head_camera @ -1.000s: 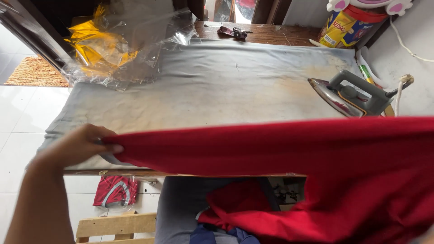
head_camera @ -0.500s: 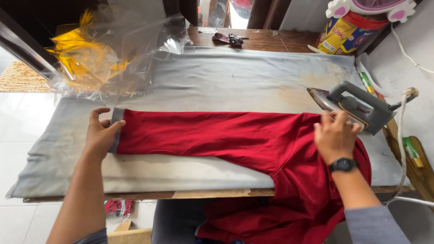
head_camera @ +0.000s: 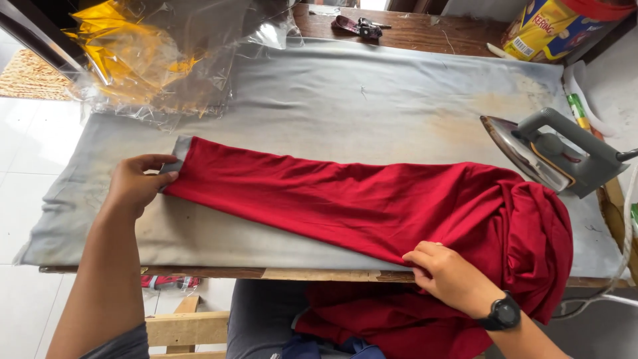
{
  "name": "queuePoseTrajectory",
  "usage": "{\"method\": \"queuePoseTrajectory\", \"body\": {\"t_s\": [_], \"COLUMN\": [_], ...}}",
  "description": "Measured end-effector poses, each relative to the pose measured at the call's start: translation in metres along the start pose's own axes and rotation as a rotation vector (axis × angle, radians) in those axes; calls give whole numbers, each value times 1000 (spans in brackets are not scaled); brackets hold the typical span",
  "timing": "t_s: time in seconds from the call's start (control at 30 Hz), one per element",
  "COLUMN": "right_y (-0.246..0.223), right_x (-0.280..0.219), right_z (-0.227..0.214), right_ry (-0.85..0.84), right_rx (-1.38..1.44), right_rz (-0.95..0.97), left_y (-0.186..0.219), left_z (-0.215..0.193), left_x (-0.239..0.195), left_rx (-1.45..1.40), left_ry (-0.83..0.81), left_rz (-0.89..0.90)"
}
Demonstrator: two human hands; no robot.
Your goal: The person irons a red garment on a padded ironing board. They repeatedly smooth the fabric, reposition the garment, and use a steam iron to remove wrinkles from different sections including the hem and side panels.
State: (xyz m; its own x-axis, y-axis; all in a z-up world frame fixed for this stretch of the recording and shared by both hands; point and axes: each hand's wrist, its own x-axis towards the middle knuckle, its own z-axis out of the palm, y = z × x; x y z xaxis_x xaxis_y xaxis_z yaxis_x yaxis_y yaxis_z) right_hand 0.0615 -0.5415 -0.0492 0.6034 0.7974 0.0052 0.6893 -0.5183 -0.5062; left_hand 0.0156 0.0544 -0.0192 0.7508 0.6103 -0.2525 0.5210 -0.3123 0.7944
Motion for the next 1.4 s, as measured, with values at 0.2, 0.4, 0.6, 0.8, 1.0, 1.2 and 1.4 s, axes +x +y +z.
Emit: {"method": "queuePoseTrajectory", "body": {"t_s": [0.2,0.4,0.6,0.8,1.0,1.2,1.4], "right_y": [-27,42,175,299,315,-19,-60], "right_x": [22,57,62,47,61,123,135], "right_z": [-49,-76,-163,-187,-193,-147,-6], "right_ry": [98,-199,332,256,556,255,398], "right_rx": [124,-419,-895,-813,-1047,-876,-966], "right_rz": [61,517,728,883,229,-118,-294], "left_y": [0,-4,-18,12,-5,2,-54], "left_z": [-3,-11,-12,-4,-2,-4,2], "left_x": [-10,-10,-3,-28,-8,-14,24], "left_rx": [-41,-98,-289,-236,-310,-357,-510], "left_ry": [-11,-69,-275,-221,-224,-193,-140], "left_rz": [71,6,95,96,92,15,128]}}
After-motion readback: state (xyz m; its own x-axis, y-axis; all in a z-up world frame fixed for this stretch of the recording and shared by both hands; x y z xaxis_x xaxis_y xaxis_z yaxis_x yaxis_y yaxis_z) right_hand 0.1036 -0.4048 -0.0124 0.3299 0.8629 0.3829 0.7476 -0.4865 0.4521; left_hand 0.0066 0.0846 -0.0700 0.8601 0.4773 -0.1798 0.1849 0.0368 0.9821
